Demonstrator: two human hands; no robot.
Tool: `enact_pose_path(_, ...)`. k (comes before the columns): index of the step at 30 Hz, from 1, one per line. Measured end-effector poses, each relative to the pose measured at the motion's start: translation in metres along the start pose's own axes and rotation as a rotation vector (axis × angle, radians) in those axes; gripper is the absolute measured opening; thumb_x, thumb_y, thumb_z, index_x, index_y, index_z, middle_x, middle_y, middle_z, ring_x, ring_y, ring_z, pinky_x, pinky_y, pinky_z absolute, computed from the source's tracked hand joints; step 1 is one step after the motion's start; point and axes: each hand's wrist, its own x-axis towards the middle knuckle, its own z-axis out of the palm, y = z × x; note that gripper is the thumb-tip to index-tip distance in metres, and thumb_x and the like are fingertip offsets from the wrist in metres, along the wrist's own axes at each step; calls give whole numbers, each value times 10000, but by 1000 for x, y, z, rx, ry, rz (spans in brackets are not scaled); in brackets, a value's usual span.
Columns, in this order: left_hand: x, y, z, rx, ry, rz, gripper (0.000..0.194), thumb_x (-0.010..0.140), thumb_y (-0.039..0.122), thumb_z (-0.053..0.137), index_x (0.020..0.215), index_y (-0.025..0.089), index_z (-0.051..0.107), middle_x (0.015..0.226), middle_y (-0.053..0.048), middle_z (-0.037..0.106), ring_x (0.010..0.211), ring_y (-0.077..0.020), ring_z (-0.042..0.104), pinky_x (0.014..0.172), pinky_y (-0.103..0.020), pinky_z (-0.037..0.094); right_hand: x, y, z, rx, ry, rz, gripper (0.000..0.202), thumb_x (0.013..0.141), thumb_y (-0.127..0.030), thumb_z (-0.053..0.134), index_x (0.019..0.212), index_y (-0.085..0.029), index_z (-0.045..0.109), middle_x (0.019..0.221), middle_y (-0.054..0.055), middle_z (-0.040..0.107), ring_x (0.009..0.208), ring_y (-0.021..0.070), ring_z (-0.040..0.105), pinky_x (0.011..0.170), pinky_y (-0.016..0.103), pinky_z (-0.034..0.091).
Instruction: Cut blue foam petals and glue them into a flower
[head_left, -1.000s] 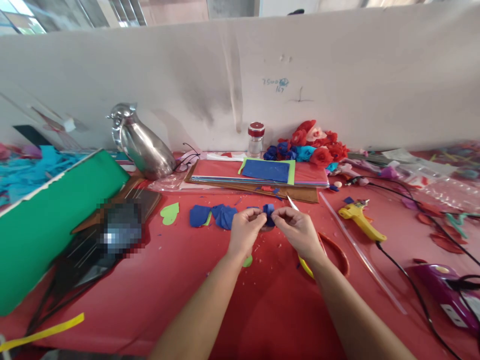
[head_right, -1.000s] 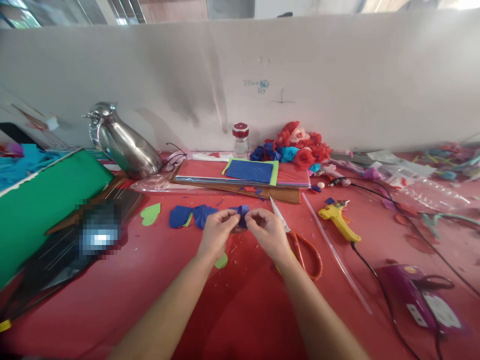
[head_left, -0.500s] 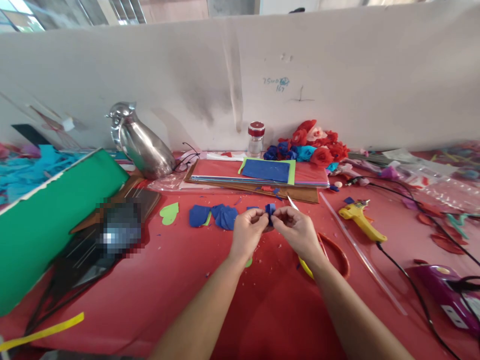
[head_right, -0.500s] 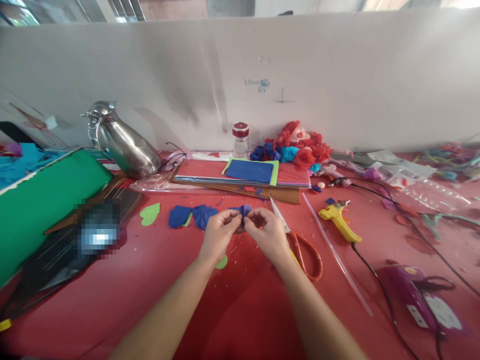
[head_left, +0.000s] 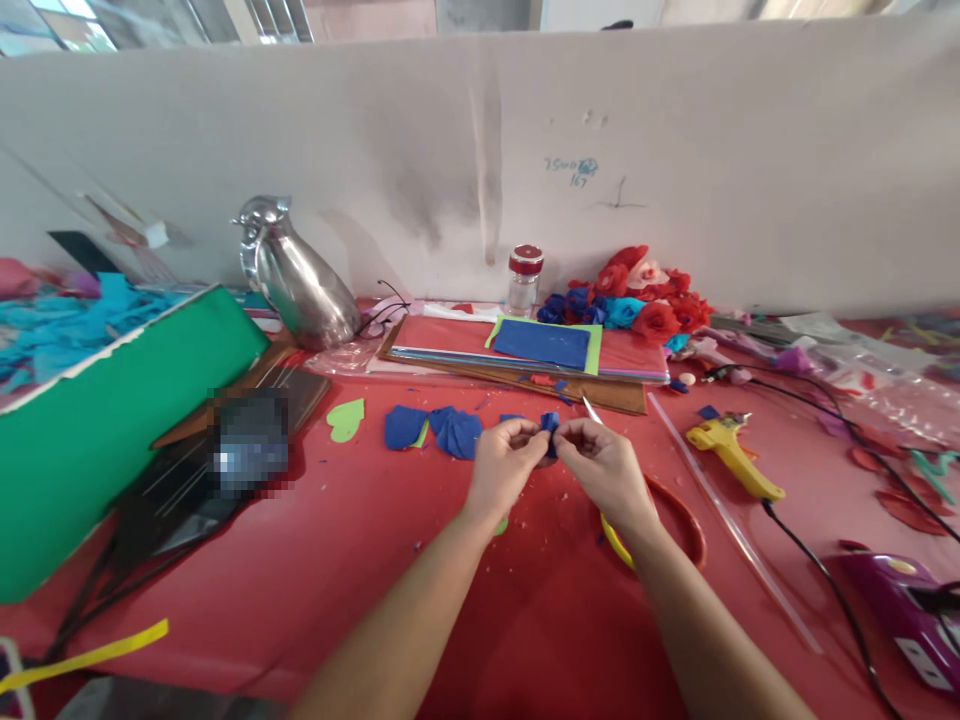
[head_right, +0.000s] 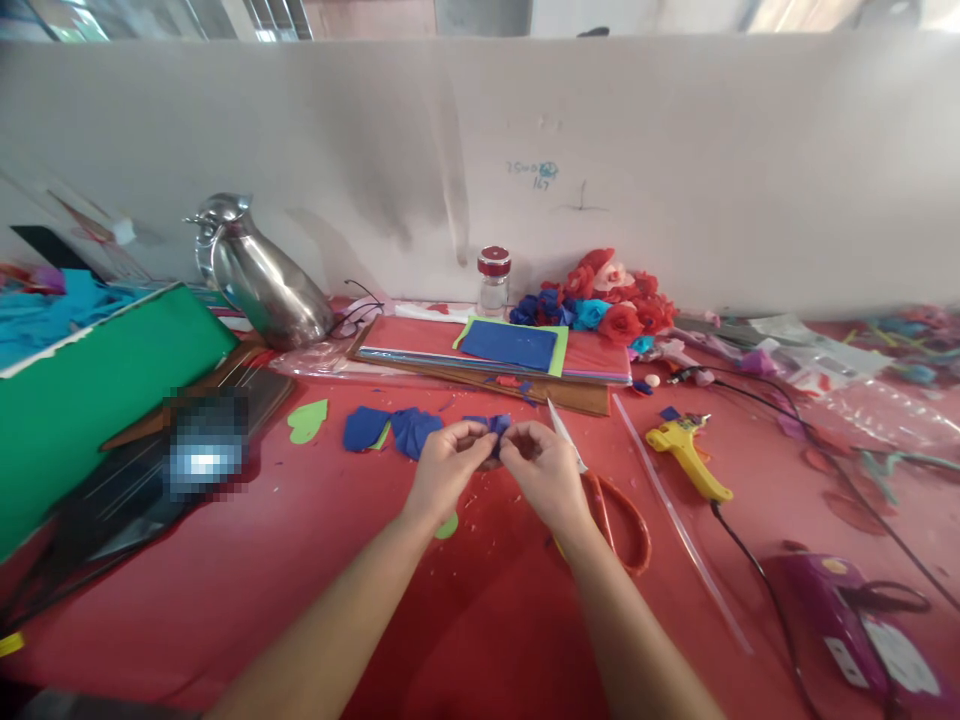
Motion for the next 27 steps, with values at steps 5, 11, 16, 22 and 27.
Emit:
enact_pose_path(5, 0, 1, -2, 48, -13, 36, 170, 667, 305, 648, 624, 142, 674, 572, -2, 628, 552, -132, 603, 620, -269, 544, 0, 4, 0, -32, 23, -11, 123, 663, -313, 597, 657, -191, 599, 581, 3, 606, 534, 139, 544, 512, 251, 438)
enact_pose_path(11, -1, 3, -2, 63, -14, 30, 170, 675, 285, 623, 615, 143, 694, 585, -10, 639, 581, -142, 613, 684, -290, 543, 0, 4, -1, -13, 1, -5, 135, 655, -310, 633, 695, -192, 581, 619, 6, 615, 576, 147, 569, 560, 263, 446)
enact_pose_path(16, -1, 2, -2, 29, -12, 18, 160, 679, 286, 622, 606, 152, 670, 588, 0, 629, 579, -140, 614, 667, -286, 538, 0, 2, -1, 2, 16, 23, 118, 654, -306, 587, 669, -190, 597, 593, -1, 594, 537, 136, 531, 521, 255, 420)
enact_pose_path(22, -1, 1, 0, -57, -23, -21, 151, 671, 287, 625, 621, 149, 658, 584, 0, 627, 558, -133, 603, 656, -287, 536, 0, -1, -3, 64, 15, 21, 137, 646, -317, 621, 659, -186, 585, 588, -8, 580, 548, 129, 528, 519, 243, 425)
enact_pose_path(27, -2, 3, 2, -52, -12, -23, 156, 656, 289, 650, 620, 138, 650, 574, 0, 618, 560, -126, 591, 639, -271, 524, -1, 1, -3, 70, 31, 60, 137, 636, -293, 637, 704, -178, 610, 599, -11, 600, 553, 131, 548, 534, 244, 435)
